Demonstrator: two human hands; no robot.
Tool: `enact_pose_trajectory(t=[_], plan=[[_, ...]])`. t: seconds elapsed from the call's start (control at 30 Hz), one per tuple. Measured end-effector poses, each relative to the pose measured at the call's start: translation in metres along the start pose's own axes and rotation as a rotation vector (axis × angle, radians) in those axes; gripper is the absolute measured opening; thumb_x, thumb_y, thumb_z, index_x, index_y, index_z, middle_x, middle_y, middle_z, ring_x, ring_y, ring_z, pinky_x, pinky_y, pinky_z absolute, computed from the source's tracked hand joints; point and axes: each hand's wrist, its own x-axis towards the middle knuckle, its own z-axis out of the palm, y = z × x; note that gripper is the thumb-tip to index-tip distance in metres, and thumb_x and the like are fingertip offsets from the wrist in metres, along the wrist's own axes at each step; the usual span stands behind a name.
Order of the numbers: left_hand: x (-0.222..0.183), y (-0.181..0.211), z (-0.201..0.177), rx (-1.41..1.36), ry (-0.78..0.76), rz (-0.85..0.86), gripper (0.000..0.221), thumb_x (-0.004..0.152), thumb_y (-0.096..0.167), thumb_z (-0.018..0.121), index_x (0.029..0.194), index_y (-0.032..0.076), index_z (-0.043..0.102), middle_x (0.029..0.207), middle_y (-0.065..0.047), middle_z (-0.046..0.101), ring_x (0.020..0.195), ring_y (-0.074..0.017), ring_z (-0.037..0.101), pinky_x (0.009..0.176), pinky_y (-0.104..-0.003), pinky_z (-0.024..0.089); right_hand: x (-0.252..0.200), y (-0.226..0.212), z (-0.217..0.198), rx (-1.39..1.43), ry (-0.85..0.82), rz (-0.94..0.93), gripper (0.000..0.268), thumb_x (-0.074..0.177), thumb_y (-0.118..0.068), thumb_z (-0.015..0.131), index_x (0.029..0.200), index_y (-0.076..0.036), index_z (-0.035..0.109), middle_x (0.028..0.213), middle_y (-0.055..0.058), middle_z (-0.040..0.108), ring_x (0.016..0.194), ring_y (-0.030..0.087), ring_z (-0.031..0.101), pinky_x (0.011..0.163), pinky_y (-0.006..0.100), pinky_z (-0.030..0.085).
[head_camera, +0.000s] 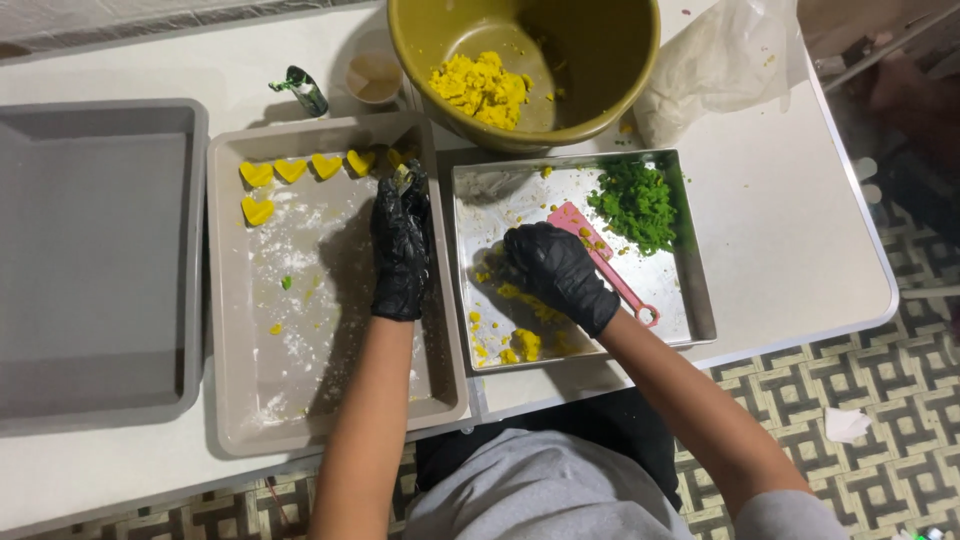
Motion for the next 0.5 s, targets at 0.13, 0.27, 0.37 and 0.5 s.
enact_pose_trajectory(t=[0.13,0.27,0.37,0.5], plan=[[-0.012,0.01,0.007,0.006,0.0,-0.024,0.033,0.098,0.027,0.07,0.124,0.006,0.068,0.125,-0.017,0.071,0.116,-0.0321,0.07,0.096,-0.042,0.056,0.004,-0.039,-0.046,0.125,0.07,-0.108,0.042,0.084,-0.042,0.078,0.111,-0.012,0.069,0.112,0.014,0.068,0.11,0.036,0.063,0.091,0.044,0.053],[-0.021,0.016,0.01,0.04,-0.028,-0.011,0.036,0.099,0.025,0.068,0.129,0.006,0.064,0.127,-0.019,0.07,0.12,-0.0345,0.068,0.1,-0.044,0.053,0.0,-0.032,-0.048,0.514,0.075,-0.001,0.048,0.085,-0.025,0.081,0.125,-0.003,0.066,0.134,0.021,0.062,0.127,0.042,0.056,0.107,0.046,0.046],[-0.019,0.017,0.011,0.013,-0.036,-0.042,0.035,0.098,0.027,0.068,0.126,0.006,0.067,0.127,-0.017,0.07,0.119,-0.0326,0.068,0.098,-0.042,0.054,0.002,-0.02,-0.054,0.271,0.016,0.008,0.067,0.08,-0.028,0.085,0.129,0.006,0.057,0.128,0.034,0.058,0.119,0.052,0.055,0.105,0.057,0.046],[-0.008,0.01,0.004,0.013,-0.007,-0.04,0.035,0.098,0.026,0.069,0.127,0.007,0.067,0.125,-0.018,0.071,0.117,-0.0322,0.07,0.095,-0.041,0.056,0.007,-0.016,-0.008,-0.147,-0.168,0.022,0.099,0.066,-0.056,0.085,0.144,-0.008,0.048,0.136,0.023,0.056,0.121,0.047,0.057,0.096,0.058,0.051]])
